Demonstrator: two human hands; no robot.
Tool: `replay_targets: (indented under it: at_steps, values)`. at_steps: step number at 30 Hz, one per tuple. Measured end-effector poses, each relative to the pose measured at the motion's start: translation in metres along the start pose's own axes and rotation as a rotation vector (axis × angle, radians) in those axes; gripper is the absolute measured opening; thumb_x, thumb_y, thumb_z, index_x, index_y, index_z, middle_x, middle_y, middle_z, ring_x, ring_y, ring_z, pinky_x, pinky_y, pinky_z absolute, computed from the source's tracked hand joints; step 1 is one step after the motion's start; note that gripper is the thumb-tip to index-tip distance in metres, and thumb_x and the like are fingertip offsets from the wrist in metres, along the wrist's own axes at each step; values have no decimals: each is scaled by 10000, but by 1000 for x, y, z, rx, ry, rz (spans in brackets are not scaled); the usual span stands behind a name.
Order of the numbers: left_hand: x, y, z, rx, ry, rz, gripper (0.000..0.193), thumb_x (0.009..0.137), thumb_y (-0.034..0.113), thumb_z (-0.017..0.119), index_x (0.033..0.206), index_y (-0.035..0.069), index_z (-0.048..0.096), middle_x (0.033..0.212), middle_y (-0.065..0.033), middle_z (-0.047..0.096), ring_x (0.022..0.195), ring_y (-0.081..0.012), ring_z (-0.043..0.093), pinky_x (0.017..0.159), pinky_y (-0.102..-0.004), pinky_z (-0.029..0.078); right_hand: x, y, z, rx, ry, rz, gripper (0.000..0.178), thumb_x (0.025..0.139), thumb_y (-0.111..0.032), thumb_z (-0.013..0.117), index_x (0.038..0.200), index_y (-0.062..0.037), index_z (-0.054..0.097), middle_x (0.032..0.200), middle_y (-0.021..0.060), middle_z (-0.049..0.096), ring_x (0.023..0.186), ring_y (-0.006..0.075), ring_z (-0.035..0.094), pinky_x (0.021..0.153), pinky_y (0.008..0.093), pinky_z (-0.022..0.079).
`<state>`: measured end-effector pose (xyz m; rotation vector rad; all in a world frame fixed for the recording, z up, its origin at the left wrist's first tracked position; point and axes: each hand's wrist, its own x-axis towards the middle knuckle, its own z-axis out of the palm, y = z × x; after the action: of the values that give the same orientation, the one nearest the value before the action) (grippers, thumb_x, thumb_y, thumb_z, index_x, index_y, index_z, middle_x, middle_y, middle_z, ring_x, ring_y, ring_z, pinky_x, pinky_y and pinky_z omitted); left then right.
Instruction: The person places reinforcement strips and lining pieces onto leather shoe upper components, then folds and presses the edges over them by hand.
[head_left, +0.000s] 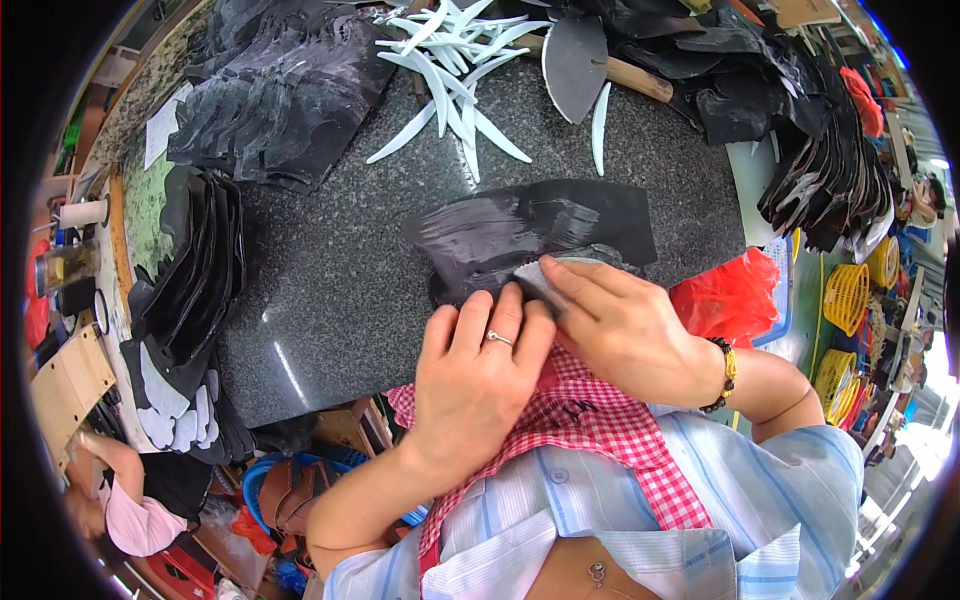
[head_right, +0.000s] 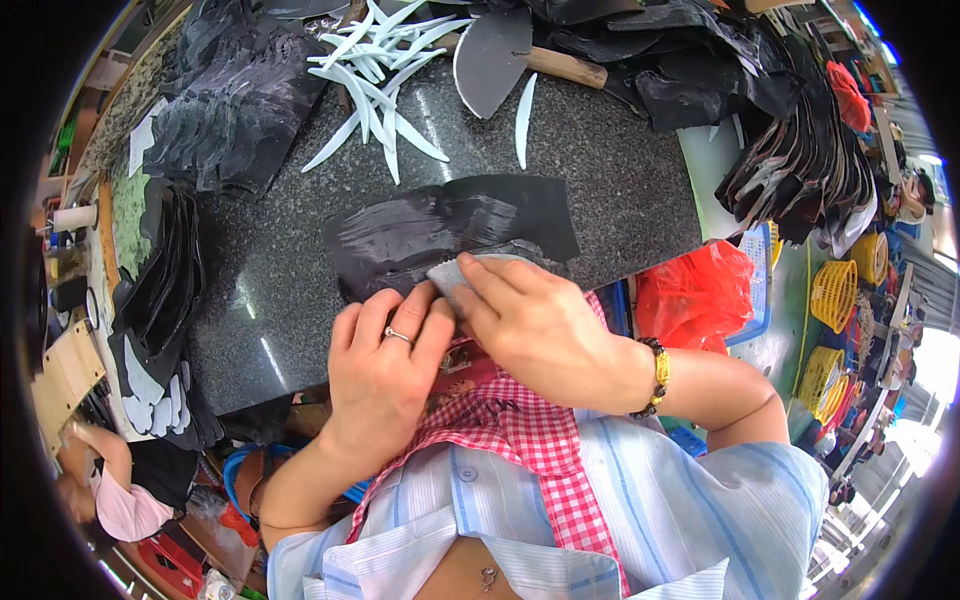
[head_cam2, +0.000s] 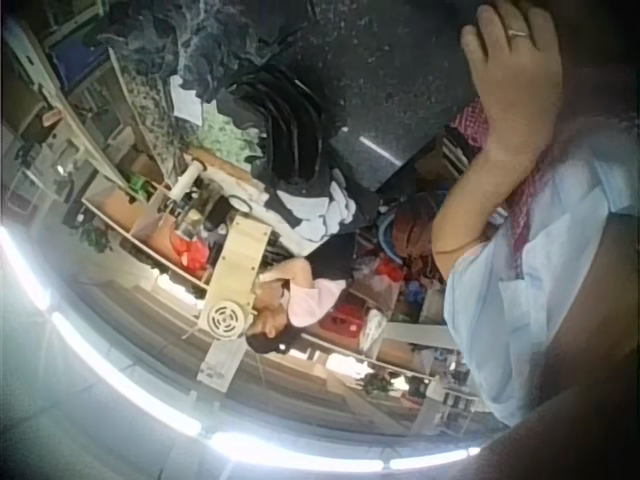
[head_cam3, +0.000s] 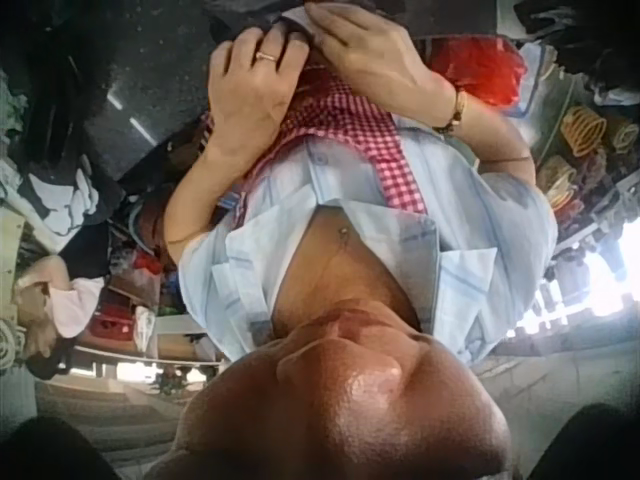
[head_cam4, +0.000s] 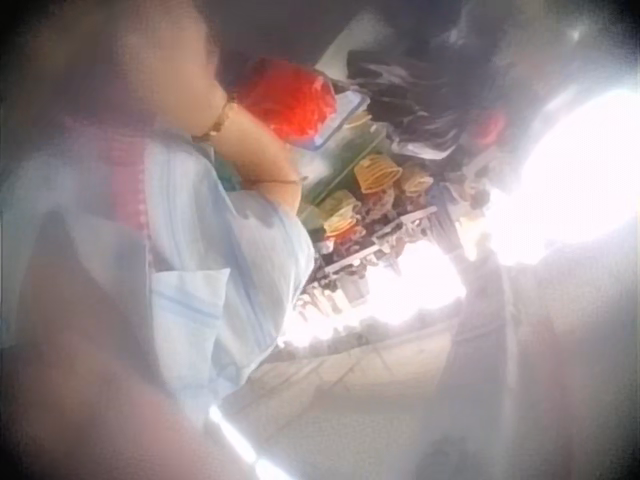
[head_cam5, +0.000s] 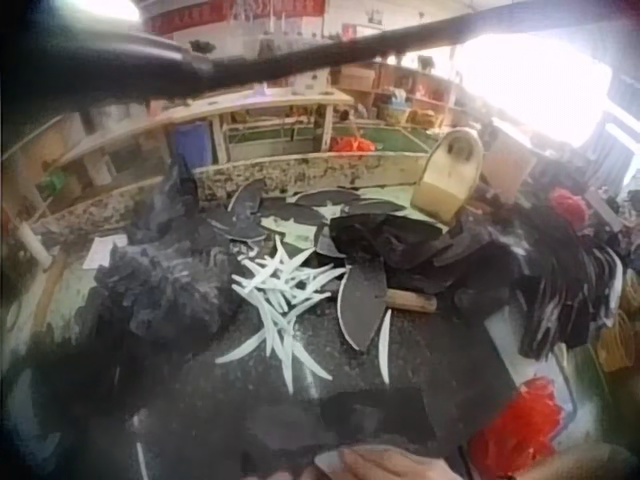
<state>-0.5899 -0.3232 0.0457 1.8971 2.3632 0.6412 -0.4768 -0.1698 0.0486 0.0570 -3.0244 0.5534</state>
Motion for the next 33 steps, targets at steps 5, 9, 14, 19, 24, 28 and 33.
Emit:
replay_targets:
  at_steps: [5,9,14,19,24,28,33]
  values:
    - [-2,-11,2,283,367,430,152,756,173,597,861,64,609,974,-98,607,999,-232,553,910,-399,457,-5,-2,1,-217,-80,-152,475,732,-171,579,1114,112,572,1258,265,535,1147,321,527,982,379,429]
    - [18,-17,5,223,50,282,130,788,180,605,861,73,604,865,-93,619,911,-208,600,921,-421,459,-3,28,-3,94,73,-222,316,724,-141,588,981,37,632,1098,160,631,1018,284,607,846,362,504]
    - [50,-19,-65,-430,-198,-105,296,604,129,826,824,53,642,724,-42,650,683,-198,630,675,-311,490,44,27,-85,923,-337,184,221,834,-187,635,780,28,640,584,150,579,525,278,573,517,371,432]
    - [54,-25,-73,-1198,-554,-474,186,656,54,799,753,36,641,706,26,623,700,-26,560,663,-207,442,49,24,-96,667,-561,36,214,790,-166,728,849,32,674,642,108,635,597,117,609,534,295,449]
    - [35,-18,-43,-1807,-696,-148,236,676,-62,804,872,-3,687,816,-20,676,748,-62,596,667,-210,466,31,23,-64,1768,-886,-45,223,794,-133,772,763,55,656,684,40,624,573,73,495,505,268,376]
    - [38,-15,-38,-1599,-571,208,234,672,26,827,868,21,699,811,-47,694,694,-106,622,658,-241,477,38,57,-68,1653,-916,-163,240,828,-184,741,797,41,662,725,51,635,614,96,543,554,290,417]
    - [37,-12,-61,-504,-17,399,213,602,98,722,796,18,690,783,-107,677,731,-229,633,711,-346,495,57,129,-74,149,-170,-50,190,807,-84,670,993,-43,669,905,88,629,821,267,628,724,344,514]
